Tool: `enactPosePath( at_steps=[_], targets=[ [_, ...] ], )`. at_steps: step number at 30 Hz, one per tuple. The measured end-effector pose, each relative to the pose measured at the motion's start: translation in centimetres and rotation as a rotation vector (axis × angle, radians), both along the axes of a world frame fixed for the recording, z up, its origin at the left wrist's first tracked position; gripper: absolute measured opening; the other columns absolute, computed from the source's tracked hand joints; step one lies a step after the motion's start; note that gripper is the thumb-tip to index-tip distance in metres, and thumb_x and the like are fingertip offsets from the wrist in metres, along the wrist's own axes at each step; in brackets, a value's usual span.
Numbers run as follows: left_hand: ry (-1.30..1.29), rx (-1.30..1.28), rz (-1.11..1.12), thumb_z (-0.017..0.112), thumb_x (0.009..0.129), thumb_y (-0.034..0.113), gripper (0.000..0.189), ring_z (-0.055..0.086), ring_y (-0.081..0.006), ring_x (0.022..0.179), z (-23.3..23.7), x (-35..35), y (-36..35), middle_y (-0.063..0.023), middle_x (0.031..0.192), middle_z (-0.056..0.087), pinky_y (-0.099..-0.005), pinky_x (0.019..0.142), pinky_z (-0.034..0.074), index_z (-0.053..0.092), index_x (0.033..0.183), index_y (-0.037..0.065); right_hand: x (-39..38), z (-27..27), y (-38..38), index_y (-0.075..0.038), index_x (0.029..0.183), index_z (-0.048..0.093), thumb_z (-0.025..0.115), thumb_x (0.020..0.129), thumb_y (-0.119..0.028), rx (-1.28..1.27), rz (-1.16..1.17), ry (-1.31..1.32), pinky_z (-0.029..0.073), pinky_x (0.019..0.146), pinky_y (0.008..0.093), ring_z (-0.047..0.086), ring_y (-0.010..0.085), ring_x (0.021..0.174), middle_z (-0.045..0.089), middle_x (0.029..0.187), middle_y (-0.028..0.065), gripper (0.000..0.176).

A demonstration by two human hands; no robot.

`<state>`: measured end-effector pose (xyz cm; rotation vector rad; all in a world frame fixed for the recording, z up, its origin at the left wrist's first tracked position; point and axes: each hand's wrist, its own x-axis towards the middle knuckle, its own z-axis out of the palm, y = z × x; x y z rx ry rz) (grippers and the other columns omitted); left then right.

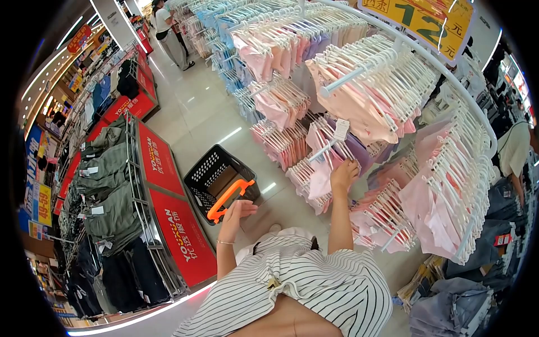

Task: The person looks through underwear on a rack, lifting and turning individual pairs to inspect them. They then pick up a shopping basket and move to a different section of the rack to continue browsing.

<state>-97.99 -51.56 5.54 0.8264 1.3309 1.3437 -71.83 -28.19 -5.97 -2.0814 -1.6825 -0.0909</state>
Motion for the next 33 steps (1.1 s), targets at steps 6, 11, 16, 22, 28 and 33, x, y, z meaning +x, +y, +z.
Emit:
enactPosePath(
  at_steps=[6,11,16,22,28,33],
  targets=[
    [0.01,-0.007,-0.002,0.031,0.095,0.026,0.036,0.057,-0.0178,0.086,0.0,-0.2,-0.2,-0.0123,0.094,0.059,-0.029,0.081,0.044,0.051,0.101,-0.004,-0.7,-1.2,0.9,-0.002,0.098,0.048,0.052,0.073,-0.011,-0.139,0.013,0.001,0.035,0.083,0.0472,0.045,0.036,0.103,0.05,0.105,0.018,0.027],
    [-0.028,-0.023,0.007,0.032,0.095,0.026,0.035,0.056,-0.0176,0.086,-0.4,-0.2,-0.1,-0.0123,0.094,0.059,-0.029,0.081,0.044,0.051,0.101,-0.004,-0.7,-4.5,1.3,0.002,0.077,0.055,0.051,0.071,-0.005,-0.028,0.182,0.113,0.044,0.07,0.0407,0.056,0.0357,0.079,0.057,0.081,0.0223,0.01],
    [-0.037,-0.039,0.013,0.034,0.095,0.026,0.035,0.056,-0.0176,0.086,-0.6,-0.3,-0.2,-0.0123,0.094,0.059,-0.0289,0.081,0.044,0.051,0.101,-0.003,-0.7,-4.5,-0.3,0.002,0.085,0.052,0.047,0.071,0.001,0.011,0.244,0.403,0.042,0.073,0.0433,0.053,0.0393,0.085,0.054,0.088,0.0229,0.016],
    [-0.037,-0.047,0.007,0.035,0.095,0.026,0.034,0.057,-0.0173,0.085,-0.6,-0.3,-0.2,-0.0121,0.093,0.059,-0.0285,0.081,0.044,0.052,0.1,-0.003,1.9,-2.1,-3.9,0.0,0.095,0.049,0.05,0.071,-0.001,-0.065,0.219,0.484,0.041,0.075,0.0435,0.052,0.0405,0.086,0.054,0.091,0.0242,0.024],
    [-0.021,-0.062,-0.017,0.035,0.094,0.028,0.035,0.058,-0.0176,0.084,-2.2,0.1,0.3,-0.0111,0.092,0.06,-0.0289,0.08,0.044,0.054,0.1,-0.001,7.3,-0.8,-6.3,0.002,0.099,0.05,0.055,0.07,-0.012,-0.271,0.302,0.135,0.044,0.072,0.0462,0.056,0.0413,0.08,0.057,0.085,0.0243,0.032],
    [-0.009,-0.088,-0.082,0.039,0.094,0.025,0.032,0.056,-0.0141,0.083,-2.6,0.7,0.8,-0.0089,0.09,0.058,-0.0248,0.077,0.044,0.052,0.099,-0.003,10.6,6.7,-8.4,-0.005,0.095,0.06,0.058,0.069,-0.014,-0.6,0.161,-0.146,0.044,0.075,0.0439,0.057,0.0363,0.086,0.059,0.092,0.0193,0.028]
  ],
)
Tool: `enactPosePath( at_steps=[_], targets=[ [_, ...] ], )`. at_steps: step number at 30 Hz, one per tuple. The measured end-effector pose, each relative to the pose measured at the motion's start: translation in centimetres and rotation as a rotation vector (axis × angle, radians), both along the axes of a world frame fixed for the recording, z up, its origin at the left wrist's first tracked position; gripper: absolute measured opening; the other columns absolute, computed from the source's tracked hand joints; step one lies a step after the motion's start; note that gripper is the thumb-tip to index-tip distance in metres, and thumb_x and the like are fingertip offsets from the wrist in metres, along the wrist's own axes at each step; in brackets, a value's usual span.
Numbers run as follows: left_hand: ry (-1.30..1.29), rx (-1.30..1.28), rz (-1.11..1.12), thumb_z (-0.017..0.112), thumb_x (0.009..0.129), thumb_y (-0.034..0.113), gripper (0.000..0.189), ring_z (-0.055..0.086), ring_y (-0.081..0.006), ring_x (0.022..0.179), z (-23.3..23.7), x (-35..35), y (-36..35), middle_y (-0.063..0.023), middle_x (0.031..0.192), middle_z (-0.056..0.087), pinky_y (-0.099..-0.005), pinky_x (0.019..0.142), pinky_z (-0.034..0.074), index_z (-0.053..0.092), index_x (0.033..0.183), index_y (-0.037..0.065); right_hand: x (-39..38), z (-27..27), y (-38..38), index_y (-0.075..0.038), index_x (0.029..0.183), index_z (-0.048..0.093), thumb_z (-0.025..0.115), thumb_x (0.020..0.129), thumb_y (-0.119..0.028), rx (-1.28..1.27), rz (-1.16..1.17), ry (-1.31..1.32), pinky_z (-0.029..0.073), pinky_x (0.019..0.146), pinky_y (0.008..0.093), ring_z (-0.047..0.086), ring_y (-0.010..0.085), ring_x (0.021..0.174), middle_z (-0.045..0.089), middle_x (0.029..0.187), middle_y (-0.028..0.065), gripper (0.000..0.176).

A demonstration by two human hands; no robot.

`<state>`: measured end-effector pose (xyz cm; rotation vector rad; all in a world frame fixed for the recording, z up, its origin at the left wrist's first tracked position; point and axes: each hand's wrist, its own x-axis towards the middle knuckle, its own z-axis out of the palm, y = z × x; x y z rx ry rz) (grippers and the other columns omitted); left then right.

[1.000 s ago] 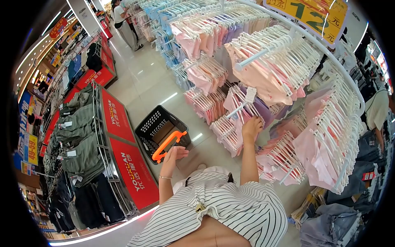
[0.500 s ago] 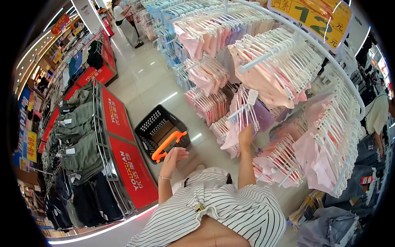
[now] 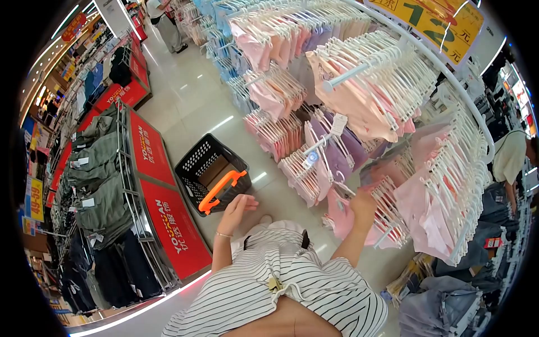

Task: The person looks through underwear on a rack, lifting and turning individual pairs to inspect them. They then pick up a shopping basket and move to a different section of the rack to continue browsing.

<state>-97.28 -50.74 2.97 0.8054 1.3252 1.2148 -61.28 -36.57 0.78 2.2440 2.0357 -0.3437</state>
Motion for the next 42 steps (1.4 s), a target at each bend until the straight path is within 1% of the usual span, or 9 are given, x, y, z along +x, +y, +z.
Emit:
enactPosePath(
  at_steps=[3,13,15,20,23,28,30,40,42],
  targets=[
    [-0.008,0.007,-0.033,0.04,0.093,0.025,0.031,0.056,-0.0138,0.084,-0.9,0.2,0.0,-0.008,0.091,0.058,-0.0248,0.077,0.044,0.051,0.101,-0.003,-1.5,9.3,-2.9,-0.009,0.091,0.063,0.058,0.068,-0.013,0.103,-0.018,0.116,0.045,0.073,0.0417,0.057,0.0346,0.083,0.061,0.088,0.0167,0.024],
    [0.376,0.234,-0.148,0.052,0.087,0.025,0.048,0.042,-0.0197,0.114,1.6,0.2,-0.1,-0.0103,0.12,0.045,-0.0314,0.091,0.037,0.033,0.125,0.003,-2.1,17.7,-5.8,0.003,0.088,0.058,0.05,0.078,0.005,-0.156,0.327,0.821,0.042,0.063,0.0236,0.054,0.0113,0.07,0.057,0.073,0.0062,0.013],
    [0.195,0.254,-0.197,0.053,0.086,0.026,0.051,0.042,-0.0195,0.114,1.9,0.1,-0.1,-0.0095,0.121,0.045,-0.032,0.094,0.035,0.032,0.126,0.002,-3.0,18.6,-5.4,0.003,0.09,0.058,0.05,0.079,0.004,-0.197,0.458,0.815,0.042,0.064,0.0234,0.054,0.0112,0.071,0.058,0.075,0.0056,0.014],
    [-0.255,0.24,-0.311,0.056,0.084,0.019,0.045,0.042,-0.0149,0.112,-1.5,-0.4,-1.0,-0.0052,0.119,0.046,-0.0315,0.093,0.036,0.04,0.122,-0.001,-3.9,16.2,-3.3,0.002,0.09,0.058,0.05,0.082,-0.001,-0.26,0.604,1.079,0.044,0.064,0.0241,0.056,0.0136,0.069,0.06,0.076,0.0078,0.012],
    [-0.119,0.208,-0.294,0.061,0.08,0.014,0.044,0.046,-0.0171,0.109,4.2,0.7,-1.4,-0.0075,0.116,0.05,-0.0322,0.092,0.038,0.045,0.118,-0.001,-5.0,15.3,-2.3,0.002,0.09,0.056,0.048,0.086,-0.006,-0.252,0.618,1.21,0.043,0.063,0.0221,0.053,0.0095,0.069,0.059,0.075,0.0033,0.012],
    [-0.157,0.121,-0.159,0.06,0.081,0.007,0.018,0.051,-0.0071,0.08,3.8,1.1,-1.8,-0.0003,0.09,0.059,-0.0235,0.071,0.044,0.061,0.097,0.0,-6.5,13.8,-1.4,0.002,0.09,0.056,0.048,0.086,-0.007,-0.188,0.476,1.356,0.041,0.063,0.0198,0.051,0.0074,0.069,0.057,0.074,0.0009,0.013],
    [-0.111,0.014,-0.187,0.06,0.081,0.008,0.025,0.054,-0.0087,0.081,4.9,0.5,-1.9,-0.0028,0.092,0.059,-0.0249,0.072,0.046,0.055,0.104,-0.001,-7.1,13.4,-1.4,0.002,0.089,0.056,0.047,0.087,-0.006,-0.174,0.381,1.377,0.04,0.064,0.0191,0.05,0.0061,0.069,0.056,0.074,0.0001,0.012],
    [-0.047,0.075,0.269,0.061,0.082,0.02,0.03,0.053,-0.0076,0.08,1.8,0.0,-1.7,-0.0033,0.089,0.06,-0.0224,0.067,0.045,0.054,0.099,-0.003,-7.8,9.6,-0.2,0.002,0.09,0.057,0.049,0.084,-0.002,-0.15,0.232,1.335,0.041,0.066,0.0199,0.052,0.0072,0.071,0.058,0.078,0.0013,0.011],
    [0.185,0.005,0.22,0.058,0.083,0.022,0.027,0.055,-0.0096,0.074,-0.5,-0.7,-1.7,-0.0044,0.083,0.061,-0.0243,0.063,0.044,0.055,0.096,0.0,-7.6,8.3,0.2,0.003,0.089,0.057,0.05,0.083,-0.002,-0.118,0.254,1.275,0.042,0.066,0.0209,0.053,0.0079,0.071,0.058,0.077,0.0015,0.011]
  ],
)
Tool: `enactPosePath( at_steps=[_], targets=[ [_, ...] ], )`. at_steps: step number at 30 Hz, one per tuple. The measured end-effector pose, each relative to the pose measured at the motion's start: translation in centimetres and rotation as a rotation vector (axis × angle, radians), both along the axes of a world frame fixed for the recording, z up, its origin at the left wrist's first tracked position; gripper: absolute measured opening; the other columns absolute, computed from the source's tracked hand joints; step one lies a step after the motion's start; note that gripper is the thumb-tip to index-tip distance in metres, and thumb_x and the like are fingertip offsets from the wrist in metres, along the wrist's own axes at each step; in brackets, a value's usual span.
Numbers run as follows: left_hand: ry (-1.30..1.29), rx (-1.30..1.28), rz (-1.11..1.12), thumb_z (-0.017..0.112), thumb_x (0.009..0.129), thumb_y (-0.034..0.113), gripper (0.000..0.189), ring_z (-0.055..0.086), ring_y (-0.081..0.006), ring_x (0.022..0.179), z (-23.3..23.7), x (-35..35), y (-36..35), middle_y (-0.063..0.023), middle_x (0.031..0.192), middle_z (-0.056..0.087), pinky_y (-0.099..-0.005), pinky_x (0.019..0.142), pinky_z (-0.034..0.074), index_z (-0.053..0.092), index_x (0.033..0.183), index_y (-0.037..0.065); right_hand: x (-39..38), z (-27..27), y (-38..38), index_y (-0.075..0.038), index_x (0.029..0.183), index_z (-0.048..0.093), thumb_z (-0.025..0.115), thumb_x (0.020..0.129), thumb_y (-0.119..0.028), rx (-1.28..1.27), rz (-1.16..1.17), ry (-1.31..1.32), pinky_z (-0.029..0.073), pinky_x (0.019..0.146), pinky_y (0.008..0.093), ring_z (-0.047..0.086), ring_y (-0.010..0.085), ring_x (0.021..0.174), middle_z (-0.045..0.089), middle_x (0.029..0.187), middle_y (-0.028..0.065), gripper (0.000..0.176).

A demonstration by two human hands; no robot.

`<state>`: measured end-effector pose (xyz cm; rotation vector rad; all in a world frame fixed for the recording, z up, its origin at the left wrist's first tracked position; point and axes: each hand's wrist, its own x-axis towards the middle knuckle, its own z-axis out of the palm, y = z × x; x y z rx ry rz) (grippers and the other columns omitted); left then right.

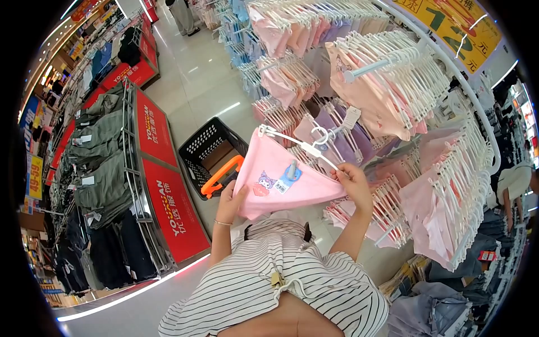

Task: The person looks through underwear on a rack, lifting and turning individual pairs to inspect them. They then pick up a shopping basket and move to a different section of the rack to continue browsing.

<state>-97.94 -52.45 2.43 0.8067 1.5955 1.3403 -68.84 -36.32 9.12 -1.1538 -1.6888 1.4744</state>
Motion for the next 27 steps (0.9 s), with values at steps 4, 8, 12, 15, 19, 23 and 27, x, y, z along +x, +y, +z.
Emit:
enactPosePath(
  at_steps=[4,8,12,15,19,23,27],
  targets=[
    [0.619,-0.268,-0.24,0.054,0.083,0.024,0.021,0.06,-0.0203,0.066,0.4,-0.6,-0.7,-0.0091,0.074,0.061,-0.0303,0.058,0.044,0.054,0.092,0.006,0.9,-3.3,1.2,0.003,0.085,0.057,0.049,0.082,-0.002,0.017,0.029,-0.147,0.042,0.065,0.0223,0.053,0.0088,0.069,0.059,0.074,0.0025,0.01],
    [0.621,-0.258,-0.338,0.052,0.083,0.026,0.022,0.06,-0.0302,0.073,-0.6,-0.5,-1.5,-0.0123,0.079,0.062,-0.0376,0.063,0.046,0.051,0.096,0.008,1.6,-6.3,2.0,0.004,0.081,0.055,0.049,0.082,-0.003,0.074,-0.079,-0.34,0.043,0.064,0.025,0.055,0.0122,0.069,0.06,0.073,0.0064,0.009],
    [0.717,-0.267,-0.372,0.051,0.083,0.027,0.026,0.059,-0.0323,0.078,-1.4,-0.6,-1.7,-0.0151,0.086,0.062,-0.0399,0.066,0.046,0.051,0.097,0.006,2.2,-9.6,3.3,0.001,0.081,0.056,0.051,0.079,-0.01,0.161,-0.178,-0.538,0.045,0.065,0.0365,0.06,0.0299,0.072,0.062,0.074,0.0162,0.013],
    [0.757,-0.275,-0.384,0.05,0.084,0.029,0.029,0.058,-0.0336,0.08,-2.1,-0.7,-1.9,-0.017,0.088,0.061,-0.0407,0.068,0.046,0.05,0.099,0.004,1.6,-11.0,3.9,-0.001,0.08,0.054,0.05,0.078,-0.011,0.322,-0.2,-0.741,0.043,0.065,0.0414,0.057,0.0361,0.074,0.059,0.076,0.0196,0.011],
    [0.787,-0.279,-0.377,0.051,0.084,0.03,0.031,0.058,-0.0328,0.077,-2.7,-0.9,-2.1,-0.0171,0.084,0.061,-0.0393,0.067,0.046,0.051,0.101,0.005,1.2,-12.5,4.7,-0.001,0.08,0.053,0.05,0.077,-0.01,0.291,-0.316,-0.555,0.041,0.063,0.0429,0.056,0.0382,0.075,0.057,0.076,0.0219,0.01],
    [0.787,-0.318,-0.378,0.052,0.084,0.031,0.031,0.058,-0.0325,0.075,-2.7,-1.0,-2.2,-0.0174,0.082,0.061,-0.0386,0.065,0.045,0.051,0.101,0.005,-0.2,-12.9,5.5,-0.001,0.082,0.053,0.05,0.076,-0.01,0.326,-0.258,-0.583,0.041,0.063,0.0422,0.056,0.0381,0.075,0.056,0.077,0.0222,0.011],
    [0.796,-0.318,-0.373,0.052,0.083,0.033,0.032,0.058,-0.0326,0.075,-2.9,-0.9,-2.3,-0.0174,0.082,0.06,-0.0388,0.065,0.045,0.051,0.101,0.006,-0.4,-15.8,7.1,-0.001,0.082,0.053,0.05,0.075,-0.01,0.279,-0.286,-0.612,0.042,0.064,0.0425,0.056,0.0387,0.075,0.056,0.078,0.0233,0.012]
  ],
)
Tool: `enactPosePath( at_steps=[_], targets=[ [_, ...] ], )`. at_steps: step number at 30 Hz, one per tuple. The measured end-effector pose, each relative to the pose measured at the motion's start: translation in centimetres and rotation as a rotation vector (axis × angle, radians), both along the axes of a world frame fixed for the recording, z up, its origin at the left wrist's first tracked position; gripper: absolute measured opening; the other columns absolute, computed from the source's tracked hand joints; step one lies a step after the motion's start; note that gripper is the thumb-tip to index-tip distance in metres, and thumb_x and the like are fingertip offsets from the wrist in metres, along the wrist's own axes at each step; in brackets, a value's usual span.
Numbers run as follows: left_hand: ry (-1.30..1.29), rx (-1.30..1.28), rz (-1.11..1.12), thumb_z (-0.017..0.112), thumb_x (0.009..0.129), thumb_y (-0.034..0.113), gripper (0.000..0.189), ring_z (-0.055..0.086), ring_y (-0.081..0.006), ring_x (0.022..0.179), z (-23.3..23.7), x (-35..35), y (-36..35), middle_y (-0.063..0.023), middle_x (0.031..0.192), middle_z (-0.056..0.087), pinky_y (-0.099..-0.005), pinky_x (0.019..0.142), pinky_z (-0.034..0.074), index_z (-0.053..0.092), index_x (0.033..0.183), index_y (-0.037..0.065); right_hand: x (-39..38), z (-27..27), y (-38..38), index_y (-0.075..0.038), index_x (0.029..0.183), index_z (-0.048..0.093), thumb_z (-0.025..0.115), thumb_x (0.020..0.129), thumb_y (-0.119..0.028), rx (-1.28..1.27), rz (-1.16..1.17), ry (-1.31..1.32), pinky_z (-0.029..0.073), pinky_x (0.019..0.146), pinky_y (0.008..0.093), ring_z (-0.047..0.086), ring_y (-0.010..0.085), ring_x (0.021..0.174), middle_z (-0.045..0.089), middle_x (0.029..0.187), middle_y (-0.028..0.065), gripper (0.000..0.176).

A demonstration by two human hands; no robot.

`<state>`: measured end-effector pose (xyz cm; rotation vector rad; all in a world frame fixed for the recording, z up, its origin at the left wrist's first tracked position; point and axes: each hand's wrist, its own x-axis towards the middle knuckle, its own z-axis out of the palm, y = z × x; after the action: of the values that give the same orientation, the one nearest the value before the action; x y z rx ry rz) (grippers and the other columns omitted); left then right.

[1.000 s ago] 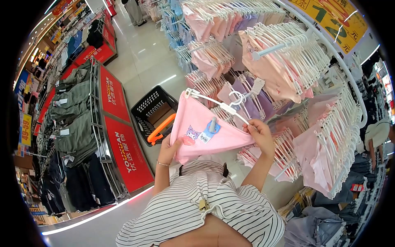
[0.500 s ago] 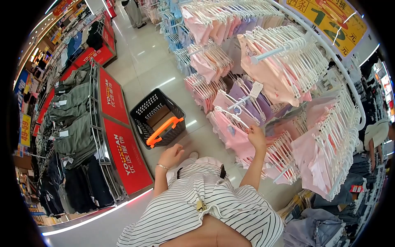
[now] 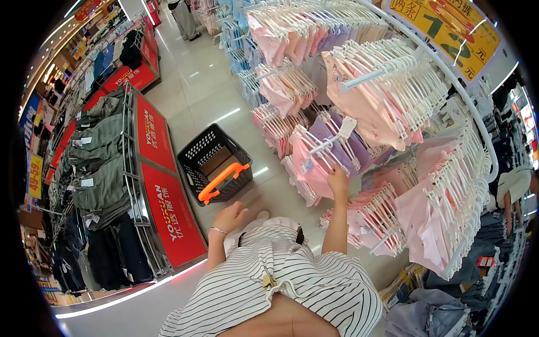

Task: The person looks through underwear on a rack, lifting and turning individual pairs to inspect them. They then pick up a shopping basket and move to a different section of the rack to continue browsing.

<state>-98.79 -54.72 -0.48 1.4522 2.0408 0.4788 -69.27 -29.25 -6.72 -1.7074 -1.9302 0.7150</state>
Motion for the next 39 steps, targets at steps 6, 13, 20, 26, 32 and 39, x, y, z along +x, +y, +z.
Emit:
enactPosePath(
  at_steps=[6,13,20,26,32,39],
  targets=[
    [0.029,-0.027,-0.006,0.05,0.084,0.036,0.035,0.058,-0.0324,0.076,0.0,0.2,0.0,-0.0167,0.082,0.061,-0.0386,0.065,0.045,0.051,0.101,0.006,0.3,-2.4,2.0,0.0,0.09,0.057,0.05,0.075,-0.009,0.031,-0.159,0.018,0.044,0.067,0.0388,0.058,0.0374,0.081,0.059,0.084,0.0231,0.019],
    [0.015,-0.109,-0.001,0.05,0.084,0.037,0.036,0.058,-0.0341,0.082,1.1,0.6,0.3,-0.0181,0.089,0.061,-0.0395,0.069,0.045,0.051,0.102,0.006,0.3,-0.6,3.5,-0.002,0.085,0.056,0.048,0.067,-0.004,0.137,-0.285,-0.039,0.044,0.068,0.0435,0.058,0.0367,0.074,0.06,0.075,0.0205,0.02],
    [0.031,-0.153,0.014,0.05,0.084,0.038,0.037,0.057,-0.0349,0.086,0.6,0.7,0.4,-0.0191,0.093,0.06,-0.0402,0.073,0.045,0.051,0.103,0.006,1.0,-2.1,3.3,0.001,0.095,0.052,0.052,0.071,-0.004,0.348,-0.251,-0.051,0.043,0.076,0.0421,0.054,0.0379,0.084,0.056,0.087,0.0221,0.025],
    [0.032,-0.189,-0.016,0.049,0.084,0.037,0.037,0.056,-0.0344,0.089,0.0,1.0,1.1,-0.0186,0.096,0.059,-0.04,0.074,0.045,0.051,0.103,0.005,0.6,-0.4,-0.9,0.003,0.107,0.045,0.052,0.07,-0.001,0.504,-0.29,-0.141,0.034,0.088,0.0459,0.043,0.0396,0.103,0.046,0.109,0.0238,0.038],
    [0.101,-0.004,-0.023,0.047,0.084,0.035,0.032,0.057,-0.0341,0.082,-1.5,1.0,1.3,-0.017,0.087,0.059,-0.0448,0.071,0.043,0.05,0.092,0.004,0.6,0.1,-2.5,0.001,0.106,0.049,0.052,0.071,-0.004,0.551,-0.274,-0.13,0.032,0.089,0.0449,0.043,0.0369,0.102,0.048,0.107,0.0211,0.036],
    [0.122,-0.105,-0.043,0.046,0.085,0.035,0.031,0.057,-0.0332,0.083,-1.7,1.7,1.4,-0.0161,0.087,0.059,-0.0443,0.071,0.042,0.05,0.089,0.004,-1.2,3.2,-2.6,0.002,0.104,0.048,0.049,0.073,0.001,0.456,-0.047,-0.036,0.033,0.088,0.0439,0.043,0.0358,0.102,0.05,0.104,0.0199,0.031]
  ],
)
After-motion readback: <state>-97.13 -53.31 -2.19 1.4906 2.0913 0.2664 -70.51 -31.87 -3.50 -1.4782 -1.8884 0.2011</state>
